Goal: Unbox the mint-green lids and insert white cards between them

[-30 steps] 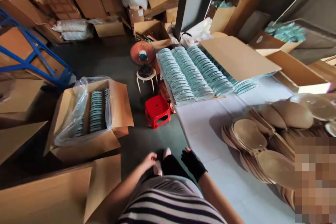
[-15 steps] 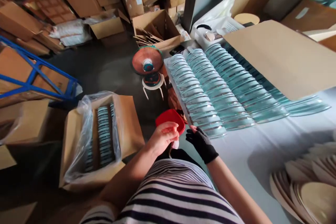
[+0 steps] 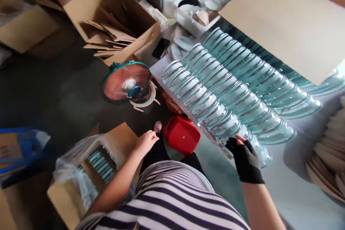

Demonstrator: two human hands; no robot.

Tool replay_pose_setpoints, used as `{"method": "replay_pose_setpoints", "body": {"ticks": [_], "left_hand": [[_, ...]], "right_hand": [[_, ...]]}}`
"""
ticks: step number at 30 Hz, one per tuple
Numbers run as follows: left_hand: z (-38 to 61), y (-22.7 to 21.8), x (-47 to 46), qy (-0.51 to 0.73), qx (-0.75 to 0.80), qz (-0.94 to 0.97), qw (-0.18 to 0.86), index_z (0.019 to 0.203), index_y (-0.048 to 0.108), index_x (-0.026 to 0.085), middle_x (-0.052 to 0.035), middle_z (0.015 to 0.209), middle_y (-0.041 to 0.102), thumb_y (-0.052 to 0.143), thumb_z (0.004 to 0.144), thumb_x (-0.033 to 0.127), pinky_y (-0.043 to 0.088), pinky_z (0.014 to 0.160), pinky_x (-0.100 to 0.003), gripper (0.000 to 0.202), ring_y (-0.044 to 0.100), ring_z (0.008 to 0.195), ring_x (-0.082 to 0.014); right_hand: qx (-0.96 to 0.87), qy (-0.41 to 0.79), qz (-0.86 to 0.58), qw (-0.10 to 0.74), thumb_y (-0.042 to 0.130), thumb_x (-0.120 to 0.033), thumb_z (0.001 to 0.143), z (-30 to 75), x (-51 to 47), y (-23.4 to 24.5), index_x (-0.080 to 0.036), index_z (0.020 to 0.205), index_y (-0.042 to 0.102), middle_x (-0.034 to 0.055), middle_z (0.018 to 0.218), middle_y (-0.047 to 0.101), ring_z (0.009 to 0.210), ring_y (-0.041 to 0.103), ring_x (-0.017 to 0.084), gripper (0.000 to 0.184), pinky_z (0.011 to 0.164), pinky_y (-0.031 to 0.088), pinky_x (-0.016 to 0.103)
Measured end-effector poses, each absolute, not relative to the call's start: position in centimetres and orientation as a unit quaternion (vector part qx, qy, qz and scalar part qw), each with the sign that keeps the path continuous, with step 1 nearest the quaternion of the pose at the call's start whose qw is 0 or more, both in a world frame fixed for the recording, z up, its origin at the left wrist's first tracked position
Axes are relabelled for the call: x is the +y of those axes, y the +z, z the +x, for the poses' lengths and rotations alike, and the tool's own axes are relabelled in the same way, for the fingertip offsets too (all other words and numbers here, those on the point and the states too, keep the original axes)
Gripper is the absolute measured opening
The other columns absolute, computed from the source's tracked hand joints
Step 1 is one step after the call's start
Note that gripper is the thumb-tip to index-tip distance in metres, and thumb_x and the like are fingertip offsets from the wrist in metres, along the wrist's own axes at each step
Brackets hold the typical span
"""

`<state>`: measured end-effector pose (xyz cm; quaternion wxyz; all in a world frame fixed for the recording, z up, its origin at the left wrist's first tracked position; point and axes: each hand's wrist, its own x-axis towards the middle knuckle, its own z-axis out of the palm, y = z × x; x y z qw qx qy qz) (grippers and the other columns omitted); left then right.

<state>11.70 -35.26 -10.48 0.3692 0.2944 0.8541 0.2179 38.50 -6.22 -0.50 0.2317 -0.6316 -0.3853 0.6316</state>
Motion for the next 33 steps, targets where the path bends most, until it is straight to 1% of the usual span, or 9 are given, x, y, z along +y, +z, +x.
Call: {"method": "replay_pose_setpoints", "body": {"ticks": [4, 9, 13, 16, 19, 22, 26, 28, 33], "left_hand": [[4.3, -11.3, -34.5, 0.153, 0.841, 0.328, 0.403, 0.068, 0.055, 0.016, -0.0011, 0.077, 0.055, 0.061, 0.089, 0.029, 0.035, 0.066, -0.025, 0.025, 0.051, 0.07, -0.0121], [0.3, -11.4, -31.1, 0.081, 0.796, 0.37, 0.471, 0.081, 0.066, 0.019, -0.0022, 0.089, 0.064, 0.058, 0.085, 0.017, 0.035, 0.069, -0.024, 0.008, 0.058, 0.082, -0.0142], [-0.2, -11.5, -29.0, -0.01, 0.782, 0.364, 0.505, 0.076, 0.067, 0.021, -0.0008, 0.079, 0.068, 0.066, 0.08, 0.035, 0.033, 0.064, -0.027, 0.014, 0.058, 0.074, -0.0162], [-0.3, -11.4, -28.8, -0.06, 0.775, 0.395, 0.489, 0.067, 0.06, 0.02, -0.0016, 0.068, 0.063, 0.058, 0.085, 0.049, 0.029, 0.059, -0.028, 0.035, 0.054, 0.064, -0.0159], [-0.4, -11.4, -29.8, -0.022, 0.775, 0.442, 0.452, 0.068, 0.057, 0.019, -0.0015, 0.066, 0.06, 0.048, 0.091, 0.047, 0.03, 0.06, -0.027, 0.038, 0.053, 0.064, -0.0155], [-0.3, -11.8, -31.3, 0.104, 0.768, 0.447, 0.446, 0.084, 0.064, 0.018, -0.0025, 0.076, 0.065, 0.049, 0.089, 0.035, 0.039, 0.069, -0.026, 0.023, 0.059, 0.074, -0.0162], [1.0, -12.4, -33.8, 0.207, 0.766, 0.406, 0.453, 0.098, 0.066, 0.016, -0.0069, 0.099, 0.069, 0.053, 0.083, 0.028, 0.045, 0.084, -0.028, 0.024, 0.063, 0.091, -0.0183], [2.1, -12.6, -35.0, 0.176, 0.769, 0.417, 0.451, 0.093, 0.067, 0.016, -0.006, 0.096, 0.069, 0.054, 0.083, 0.027, 0.044, 0.084, -0.028, 0.02, 0.063, 0.089, -0.0182], [4.3, -13.0, -35.4, 0.03, 0.761, 0.486, 0.429, 0.07, 0.062, 0.016, -0.0013, 0.068, 0.061, 0.058, 0.084, 0.033, 0.036, 0.065, -0.026, 0.022, 0.055, 0.067, -0.0154]], "right_hand": [[-0.438, 0.575, -0.658, 0.21, 0.075, -0.059, 0.057, 34.5, -9.8, -0.4, -0.01, 0.116, 0.053, 0.0096, 0.099, 0.06, 0.087, 0.062, 0.016, 0.08, 0.077, 0.056, 0.029], [-0.537, 0.528, -0.645, 0.126, 0.066, -0.066, 0.07, 33.9, -14.3, -1.0, -0.008, 0.113, 0.06, 0.0119, 0.104, 0.061, 0.091, 0.061, 0.013, 0.072, 0.084, 0.053, 0.024], [-0.539, 0.481, -0.683, 0.107, 0.058, -0.067, 0.073, 36.3, -18.3, -2.6, -0.01, 0.115, 0.063, 0.0101, 0.108, 0.061, 0.096, 0.06, 0.014, 0.071, 0.086, 0.05, 0.024], [-0.547, 0.47, -0.688, 0.084, 0.055, -0.064, 0.074, 38.1, -21.1, -3.7, -0.014, 0.113, 0.066, 0.0082, 0.109, 0.061, 0.098, 0.06, 0.015, 0.064, 0.087, 0.049, 0.025], [-0.555, 0.468, -0.683, 0.078, 0.052, -0.056, 0.077, 39.2, -23.5, -4.8, -0.016, 0.112, 0.068, 0.0065, 0.111, 0.06, 0.1, 0.06, 0.016, 0.055, 0.088, 0.048, 0.026], [-0.547, 0.475, -0.685, 0.08, 0.051, -0.045, 0.081, 39.8, -25.6, -6.2, -0.018, 0.114, 0.068, 0.0049, 0.113, 0.06, 0.103, 0.059, 0.017, 0.046, 0.092, 0.047, 0.028], [-0.548, 0.482, -0.682, 0.054, 0.053, -0.034, 0.083, 40.4, -28.2, -7.2, -0.019, 0.116, 0.068, 0.0041, 0.115, 0.06, 0.106, 0.059, 0.018, 0.039, 0.097, 0.047, 0.03], [-0.546, 0.486, -0.68, 0.058, 0.054, -0.033, 0.083, 40.9, -29.3, -7.2, -0.019, 0.117, 0.068, 0.0042, 0.115, 0.06, 0.106, 0.059, 0.017, 0.038, 0.097, 0.047, 0.029], [-0.517, 0.493, -0.695, 0.08, 0.055, -0.03, 0.085, 42.4, -31.4, -7.2, -0.02, 0.117, 0.068, 0.0038, 0.117, 0.059, 0.109, 0.059, 0.017, 0.037, 0.098, 0.048, 0.029]]}}
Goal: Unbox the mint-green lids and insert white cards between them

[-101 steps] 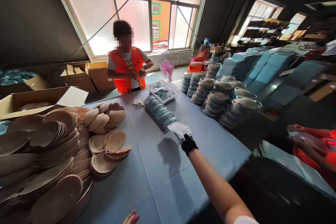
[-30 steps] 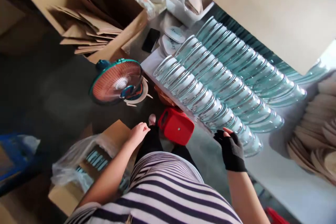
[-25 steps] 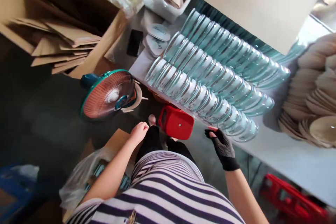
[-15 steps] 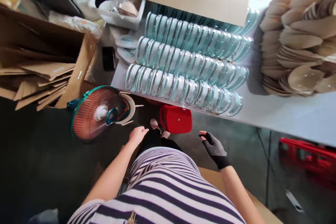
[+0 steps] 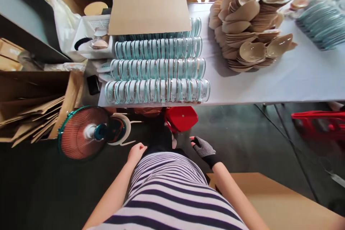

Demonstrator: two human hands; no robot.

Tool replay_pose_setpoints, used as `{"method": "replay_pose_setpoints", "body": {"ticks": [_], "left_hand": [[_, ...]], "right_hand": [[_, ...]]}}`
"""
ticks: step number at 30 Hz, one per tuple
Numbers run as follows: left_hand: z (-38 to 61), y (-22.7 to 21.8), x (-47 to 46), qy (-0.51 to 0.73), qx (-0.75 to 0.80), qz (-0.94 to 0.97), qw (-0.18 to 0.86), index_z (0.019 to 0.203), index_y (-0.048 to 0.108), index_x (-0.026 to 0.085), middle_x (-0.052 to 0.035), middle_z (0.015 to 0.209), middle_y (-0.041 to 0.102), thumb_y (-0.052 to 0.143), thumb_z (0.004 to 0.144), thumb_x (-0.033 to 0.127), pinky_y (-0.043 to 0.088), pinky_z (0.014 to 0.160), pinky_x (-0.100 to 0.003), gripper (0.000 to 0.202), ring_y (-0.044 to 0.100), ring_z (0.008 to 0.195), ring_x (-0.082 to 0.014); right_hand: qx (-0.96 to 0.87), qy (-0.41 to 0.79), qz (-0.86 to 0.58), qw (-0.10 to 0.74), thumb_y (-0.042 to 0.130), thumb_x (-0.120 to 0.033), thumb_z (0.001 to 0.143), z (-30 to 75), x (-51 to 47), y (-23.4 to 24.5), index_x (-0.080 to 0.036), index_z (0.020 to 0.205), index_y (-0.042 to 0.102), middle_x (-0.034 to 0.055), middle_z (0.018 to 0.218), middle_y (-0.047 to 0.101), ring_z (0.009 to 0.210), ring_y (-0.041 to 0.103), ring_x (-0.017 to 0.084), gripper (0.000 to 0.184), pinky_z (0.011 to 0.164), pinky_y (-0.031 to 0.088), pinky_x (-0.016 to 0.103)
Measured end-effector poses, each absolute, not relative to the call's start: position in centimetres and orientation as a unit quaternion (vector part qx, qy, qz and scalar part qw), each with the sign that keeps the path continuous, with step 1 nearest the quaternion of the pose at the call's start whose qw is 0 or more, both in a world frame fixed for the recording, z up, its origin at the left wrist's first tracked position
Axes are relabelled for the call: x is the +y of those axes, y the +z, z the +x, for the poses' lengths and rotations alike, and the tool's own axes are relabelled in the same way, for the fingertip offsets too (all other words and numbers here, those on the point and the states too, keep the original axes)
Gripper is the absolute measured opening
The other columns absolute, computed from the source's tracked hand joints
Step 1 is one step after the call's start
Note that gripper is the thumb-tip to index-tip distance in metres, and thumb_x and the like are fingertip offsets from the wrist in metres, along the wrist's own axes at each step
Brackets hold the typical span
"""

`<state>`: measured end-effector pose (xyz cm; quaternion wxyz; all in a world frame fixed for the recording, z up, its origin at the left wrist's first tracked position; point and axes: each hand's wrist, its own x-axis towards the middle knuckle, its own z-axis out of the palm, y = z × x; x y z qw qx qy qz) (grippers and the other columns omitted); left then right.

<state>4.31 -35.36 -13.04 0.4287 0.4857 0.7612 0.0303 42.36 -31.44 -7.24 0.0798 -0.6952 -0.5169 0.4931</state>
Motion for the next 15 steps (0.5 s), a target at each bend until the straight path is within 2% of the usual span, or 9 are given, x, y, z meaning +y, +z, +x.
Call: {"method": "replay_pose_setpoints", "body": {"ticks": [4, 6, 8, 11, 15], "left_hand": [[4.6, -13.1, -32.6, 0.103, 0.752, 0.481, 0.439, 0.07, 0.065, 0.017, -0.0014, 0.063, 0.061, 0.058, 0.085, 0.024, 0.037, 0.065, -0.027, 0.018, 0.055, 0.064, -0.0158], [4.3, -13.1, -30.5, 0.15, 0.749, 0.466, 0.447, 0.082, 0.07, 0.017, -0.0029, 0.071, 0.066, 0.054, 0.085, 0.018, 0.043, 0.071, -0.027, 0.016, 0.061, 0.07, -0.0166], [3.8, -13.1, -28.0, 0.198, 0.756, 0.451, 0.431, 0.101, 0.07, 0.015, -0.0066, 0.09, 0.07, 0.052, 0.086, 0.016, 0.047, 0.082, -0.028, 0.023, 0.065, 0.085, -0.0168], [2.4, -12.2, -23.6, 0.335, 0.787, 0.394, 0.337, 0.121, 0.06, 0.012, -0.0135, 0.119, 0.063, 0.05, 0.089, 0.019, 0.044, 0.099, -0.03, 0.034, 0.06, 0.107, -0.0172], [-1.2, -9.7, -17.1, 0.537, 0.779, 0.287, 0.149, 0.126, 0.056, 0.012, -0.0151, 0.13, 0.052, 0.059, 0.085, 0.023, 0.042, 0.102, -0.032, 0.043, 0.053, 0.116, -0.0191]], "right_hand": [[-0.518, 0.477, -0.706, 0.076, 0.05, -0.031, 0.089, 43.4, -32.5, -8.3, -0.021, 0.122, 0.064, 0.0016, 0.122, 0.056, 0.113, 0.056, 0.015, 0.037, 0.103, 0.046, 0.03], [-0.51, 0.479, -0.711, 0.073, 0.048, -0.032, 0.09, 43.6, -32.8, -8.7, -0.021, 0.124, 0.063, 0.001, 0.123, 0.056, 0.114, 0.056, 0.014, 0.038, 0.104, 0.045, 0.03], [-0.498, 0.489, -0.713, 0.063, 0.048, -0.034, 0.089, 43.6, -32.9, -9.0, -0.021, 0.125, 0.062, 0.001, 0.124, 0.055, 0.115, 0.056, 0.015, 0.04, 0.104, 0.045, 0.03], [-0.493, 0.498, -0.71, 0.066, 0.047, -0.041, 0.086, 43.6, -32.5, -9.4, -0.021, 0.124, 0.062, 0.0027, 0.124, 0.055, 0.114, 0.056, 0.017, 0.046, 0.103, 0.046, 0.032], [-0.479, 0.481, -0.717, 0.157, 0.048, -0.056, 0.078, 44.6, -29.0, -10.5, -0.017, 0.121, 0.061, 0.0076, 0.123, 0.055, 0.113, 0.055, 0.02, 0.06, 0.104, 0.046, 0.035]]}}
